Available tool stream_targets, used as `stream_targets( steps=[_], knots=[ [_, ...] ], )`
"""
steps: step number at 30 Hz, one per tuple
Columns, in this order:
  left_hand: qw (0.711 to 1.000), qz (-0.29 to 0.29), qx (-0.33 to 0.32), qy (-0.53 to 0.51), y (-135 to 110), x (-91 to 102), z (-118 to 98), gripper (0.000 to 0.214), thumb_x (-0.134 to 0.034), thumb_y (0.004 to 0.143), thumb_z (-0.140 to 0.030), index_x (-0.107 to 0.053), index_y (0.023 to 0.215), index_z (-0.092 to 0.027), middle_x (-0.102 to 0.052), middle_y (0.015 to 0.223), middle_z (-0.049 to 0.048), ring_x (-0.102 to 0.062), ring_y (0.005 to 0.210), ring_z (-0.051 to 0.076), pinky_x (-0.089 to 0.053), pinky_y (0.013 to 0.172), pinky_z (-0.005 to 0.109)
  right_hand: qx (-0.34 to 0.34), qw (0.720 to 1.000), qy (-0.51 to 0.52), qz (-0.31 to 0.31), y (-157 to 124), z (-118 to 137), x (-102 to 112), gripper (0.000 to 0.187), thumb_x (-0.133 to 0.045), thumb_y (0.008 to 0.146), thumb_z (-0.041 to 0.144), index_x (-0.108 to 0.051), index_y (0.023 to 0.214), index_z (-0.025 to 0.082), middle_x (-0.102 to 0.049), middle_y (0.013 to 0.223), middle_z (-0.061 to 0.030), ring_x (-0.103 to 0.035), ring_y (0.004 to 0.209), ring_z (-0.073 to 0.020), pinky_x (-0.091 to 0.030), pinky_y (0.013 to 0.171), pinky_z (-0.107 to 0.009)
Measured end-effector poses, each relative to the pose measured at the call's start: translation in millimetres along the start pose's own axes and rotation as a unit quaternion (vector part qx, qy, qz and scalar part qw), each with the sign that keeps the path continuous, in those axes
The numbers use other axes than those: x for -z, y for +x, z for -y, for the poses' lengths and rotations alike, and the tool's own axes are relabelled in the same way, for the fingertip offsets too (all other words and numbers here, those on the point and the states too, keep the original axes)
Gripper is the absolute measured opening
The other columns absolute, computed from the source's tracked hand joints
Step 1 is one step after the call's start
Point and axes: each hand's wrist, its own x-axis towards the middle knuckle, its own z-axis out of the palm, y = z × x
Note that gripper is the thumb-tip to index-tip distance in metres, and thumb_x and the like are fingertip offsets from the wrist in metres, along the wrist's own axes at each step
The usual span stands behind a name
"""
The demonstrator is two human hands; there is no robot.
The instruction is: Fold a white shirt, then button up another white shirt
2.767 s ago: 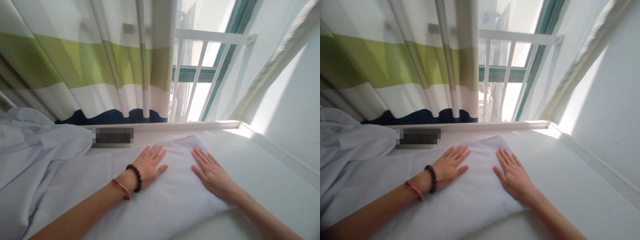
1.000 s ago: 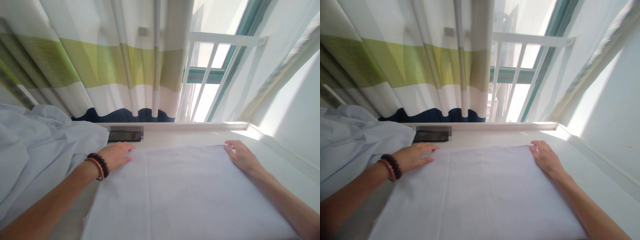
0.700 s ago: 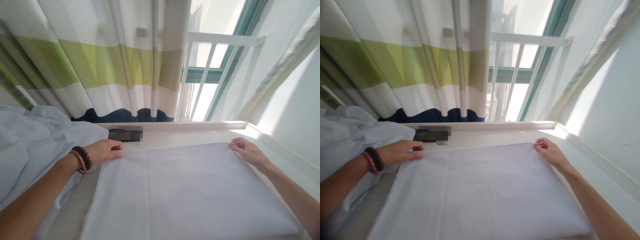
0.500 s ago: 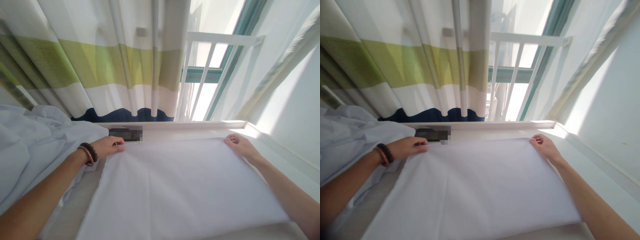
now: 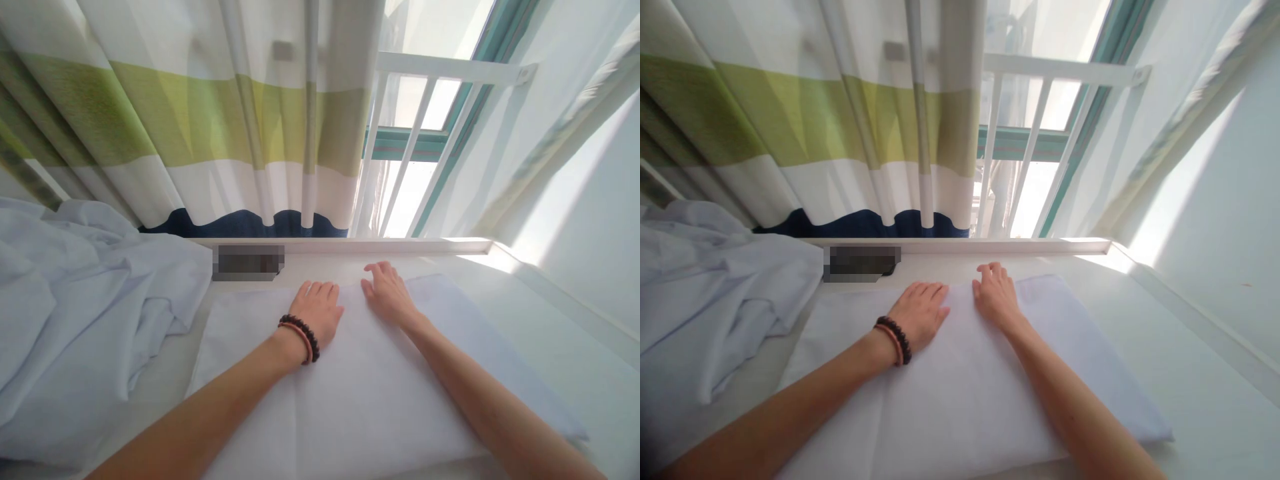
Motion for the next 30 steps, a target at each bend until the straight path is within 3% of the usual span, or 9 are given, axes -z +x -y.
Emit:
stream_targets(
  steps=[3, 6, 10, 14, 19, 25, 30],
  knots=[
    [0.999, 0.023, -0.012, -0.024, -3, -20.1, 9, 0.053, -0.03, 0.098, -0.038, -0.035, 0.145, -0.016, -0.036, 0.151, 0.0068, -0.031, 0.139, 0.025, -0.019, 0.114, 0.043, 0.003, 1.0, -0.001, 0.024, -3, 2, -18, 0.041, -0.03, 0.097, 0.038, -0.051, 0.13, 0.024, -0.05, 0.135, -0.0091, -0.048, 0.122, -0.0227, -0.037, 0.102, -0.037],
    [0.998, 0.043, -0.004, -0.037, -12, -23.9, 41, 0.061, -0.027, 0.096, -0.05, -0.028, 0.149, -0.018, -0.026, 0.154, 0.0035, -0.021, 0.143, 0.025, -0.016, 0.116, 0.045, -0.015, 0.999, -0.013, 0.047, -1, -32, -20, 0.052, -0.026, 0.097, 0.049, -0.044, 0.139, 0.025, -0.041, 0.146, -0.0091, -0.034, 0.136, -0.0242, -0.024, 0.112, -0.042],
    [0.998, 0.055, -0.001, -0.025, -19, -18.5, 72, 0.066, -0.023, 0.096, -0.052, -0.026, 0.149, -0.014, -0.023, 0.155, 0.004, -0.019, 0.144, 0.024, -0.016, 0.117, 0.042, -0.058, 0.995, -0.036, 0.069, 3, -77, -13, 0.059, -0.021, 0.097, 0.051, -0.037, 0.145, 0.021, -0.031, 0.153, -0.0118, -0.023, 0.141, -0.0281, -0.019, 0.113, -0.047],
    [0.998, 0.054, -0.029, -0.016, -33, -18.1, 97, 0.065, -0.023, 0.096, -0.052, -0.025, 0.149, -0.015, -0.024, 0.154, 0.0032, -0.02, 0.143, 0.023, -0.018, 0.117, 0.041, -0.078, 0.992, -0.054, 0.077, 4, -102, -11, 0.06, -0.017, 0.097, 0.053, -0.033, 0.147, 0.024, -0.025, 0.156, -0.0085, -0.016, 0.144, -0.0252, -0.014, 0.115, -0.048],
    [0.999, 0.043, -0.012, -0.014, -55, -20.9, 125, 0.065, -0.024, 0.096, -0.052, -0.026, 0.149, -0.014, -0.025, 0.154, 0.0039, -0.02, 0.143, 0.023, -0.019, 0.117, 0.04, -0.097, 0.991, -0.05, 0.083, 11, -133, -15, 0.06, -0.013, 0.097, 0.053, -0.033, 0.147, 0.028, -0.024, 0.156, -0.0059, -0.017, 0.144, -0.0257, -0.02, 0.114, -0.048],
    [0.997, 0.066, -0.004, -0.028, -45, -12.1, 127, 0.059, -0.023, 0.097, -0.042, -0.03, 0.147, -0.012, -0.027, 0.154, 0.0069, -0.018, 0.144, 0.026, -0.02, 0.116, 0.046, -0.102, 0.989, -0.058, 0.091, 19, -151, -17, 0.059, -0.016, 0.097, 0.05, -0.032, 0.147, 0.023, -0.024, 0.156, -0.0083, -0.021, 0.142, -0.0274, -0.022, 0.113, -0.047],
    [0.998, -0.007, -0.064, 0.005, -69, 8.4, 100, 0.053, -0.027, 0.098, -0.044, -0.04, 0.143, -0.02, -0.031, 0.153, 0.0023, -0.016, 0.144, 0.025, -0.012, 0.117, 0.047, -0.159, 0.979, -0.086, 0.093, 24, -162, 0, 0.059, -0.019, 0.096, 0.048, -0.035, 0.146, 0.02, -0.026, 0.155, -0.012, -0.022, 0.142, -0.028, -0.019, 0.113, -0.053]
  ],
)
